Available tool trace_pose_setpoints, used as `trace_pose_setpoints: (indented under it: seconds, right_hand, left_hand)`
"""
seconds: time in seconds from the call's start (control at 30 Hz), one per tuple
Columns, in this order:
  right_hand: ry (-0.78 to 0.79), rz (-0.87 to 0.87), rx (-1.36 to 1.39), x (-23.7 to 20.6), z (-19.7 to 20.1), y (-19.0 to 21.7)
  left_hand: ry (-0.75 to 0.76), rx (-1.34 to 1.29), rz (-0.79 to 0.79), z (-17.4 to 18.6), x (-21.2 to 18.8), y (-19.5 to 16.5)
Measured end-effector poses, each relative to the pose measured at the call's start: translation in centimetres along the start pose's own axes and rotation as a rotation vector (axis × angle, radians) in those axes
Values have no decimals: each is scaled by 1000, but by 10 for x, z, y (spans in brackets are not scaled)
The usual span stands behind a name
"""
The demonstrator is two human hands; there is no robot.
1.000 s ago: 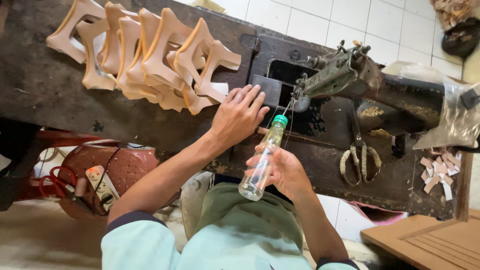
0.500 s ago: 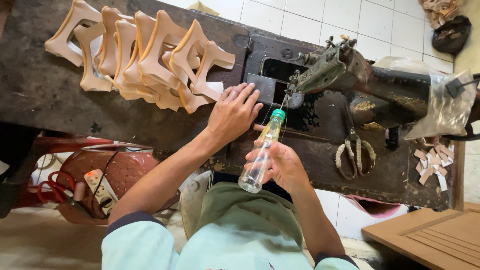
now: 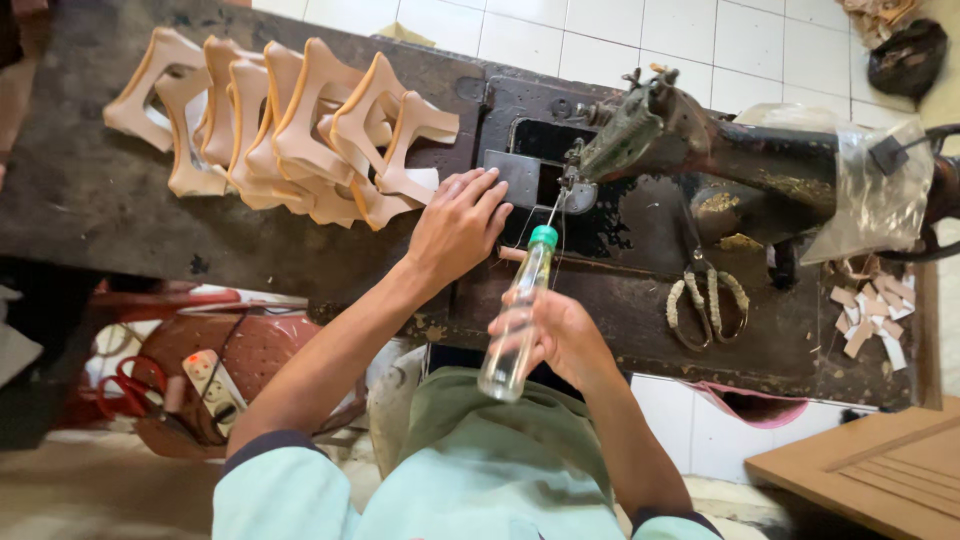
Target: The person sews beige shoe parts using a manual sewing machine. They place each part under the needle, stitch along the edges, and trim excess thread with scissors. The person also applies oil to the machine and handles small rectangular inserts during the process.
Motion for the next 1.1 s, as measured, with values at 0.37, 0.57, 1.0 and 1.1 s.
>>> trace_pose_setpoints:
  seconds: [0.37, 0.57, 1.0, 1.1]
  right_hand:
    - [17, 104, -400, -28, -31, 1]
    - [-47, 63, -223, -30, -3, -3]
    - [36, 105, 11, -26, 32, 14]
    - [45, 94, 23, -26, 33, 12]
  left_hand:
    - [103, -109, -40, -10, 4, -23]
    - [152, -38, -155, -9, 1, -39]
    - [184, 18, -71, -12, 0, -42]
    - [185, 20, -65, -11, 0, -43]
Point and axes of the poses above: each hand's wrist, its own x-axis towards the middle knuckle, its own z-axis out of the back of the hand, y = z × x, the point moved 5 cm from there along x, towards the middle knuckle, and after that the axes turned 3 degrees about -x, right-handed, at the moved point
